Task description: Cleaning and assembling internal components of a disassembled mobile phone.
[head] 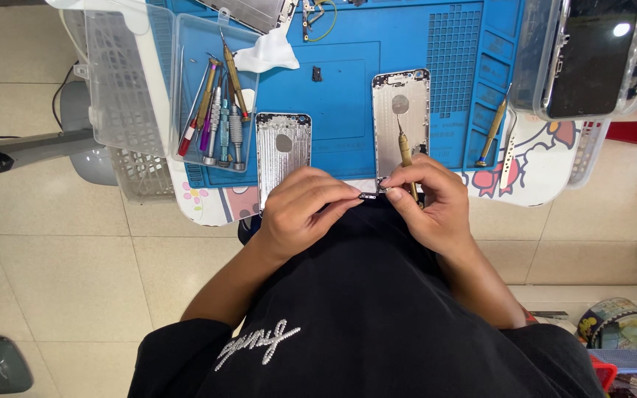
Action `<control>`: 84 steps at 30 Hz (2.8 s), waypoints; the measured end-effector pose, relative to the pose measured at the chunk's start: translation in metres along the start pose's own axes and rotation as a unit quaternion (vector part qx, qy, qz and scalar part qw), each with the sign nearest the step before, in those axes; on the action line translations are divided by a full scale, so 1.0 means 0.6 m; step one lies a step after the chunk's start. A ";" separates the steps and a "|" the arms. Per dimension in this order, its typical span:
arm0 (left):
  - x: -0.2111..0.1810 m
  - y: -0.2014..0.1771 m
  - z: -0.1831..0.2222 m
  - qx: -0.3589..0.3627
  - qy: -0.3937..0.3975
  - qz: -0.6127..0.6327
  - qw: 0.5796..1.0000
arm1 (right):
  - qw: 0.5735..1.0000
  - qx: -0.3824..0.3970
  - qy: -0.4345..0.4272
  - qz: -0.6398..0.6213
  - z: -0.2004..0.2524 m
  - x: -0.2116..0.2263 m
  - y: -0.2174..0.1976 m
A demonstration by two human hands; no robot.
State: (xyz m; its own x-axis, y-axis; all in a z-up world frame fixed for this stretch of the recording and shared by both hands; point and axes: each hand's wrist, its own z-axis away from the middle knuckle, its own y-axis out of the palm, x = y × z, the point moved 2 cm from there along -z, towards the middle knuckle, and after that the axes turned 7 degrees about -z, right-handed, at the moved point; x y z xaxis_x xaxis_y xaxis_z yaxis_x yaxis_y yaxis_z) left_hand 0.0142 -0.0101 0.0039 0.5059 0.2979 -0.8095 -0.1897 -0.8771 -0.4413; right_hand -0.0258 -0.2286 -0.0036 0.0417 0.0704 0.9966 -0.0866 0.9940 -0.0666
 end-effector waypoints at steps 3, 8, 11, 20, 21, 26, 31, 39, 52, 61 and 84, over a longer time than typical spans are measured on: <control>-0.004 -0.001 -0.007 -0.001 -0.018 -0.007 1.000 | 1.000 -0.006 0.005 -0.008 0.003 -0.008 -0.005; -0.001 0.004 -0.003 0.008 -0.022 0.011 1.000 | 1.000 -0.014 0.000 -0.019 0.005 -0.008 -0.007; -0.002 0.002 -0.010 0.021 -0.018 0.014 1.000 | 1.000 -0.007 0.005 -0.019 0.007 -0.003 -0.009; -0.019 0.019 -0.019 0.040 0.002 -0.008 0.999 | 0.998 0.027 -0.038 0.030 0.003 0.020 -0.010; -0.022 0.020 -0.021 0.038 0.001 -0.006 0.999 | 0.998 0.038 -0.039 0.036 0.003 0.021 -0.009; -0.016 0.031 -0.021 0.066 -0.036 0.037 0.996 | 0.998 0.029 -0.035 0.044 0.001 0.025 -0.011; -0.022 0.033 -0.030 0.091 -0.031 0.042 0.994 | 0.999 0.009 -0.013 0.033 0.000 0.025 -0.019; -0.024 0.038 -0.026 0.074 -0.059 0.026 0.995 | 0.996 -0.015 0.063 -0.055 0.015 -0.009 -0.028; -0.016 0.035 -0.012 0.093 -0.156 0.105 0.978 | 0.998 0.010 -0.016 0.056 0.004 0.022 -0.026; -0.029 0.036 -0.008 0.138 -0.161 0.053 0.976 | 0.995 -0.012 0.042 0.092 0.003 0.036 -0.015; -0.097 0.022 0.047 0.110 -0.156 0.042 0.981 | 0.992 -0.094 -0.025 0.084 0.095 0.026 -0.013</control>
State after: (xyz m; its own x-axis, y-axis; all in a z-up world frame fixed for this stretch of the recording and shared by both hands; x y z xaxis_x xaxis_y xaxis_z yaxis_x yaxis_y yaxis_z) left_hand -0.0414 -0.0285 0.0346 0.2058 0.3593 -0.9103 -0.4132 -0.8113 -0.4136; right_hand -0.0812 -0.2401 0.0153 -0.0074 0.2369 0.9715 0.0990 0.9669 -0.2350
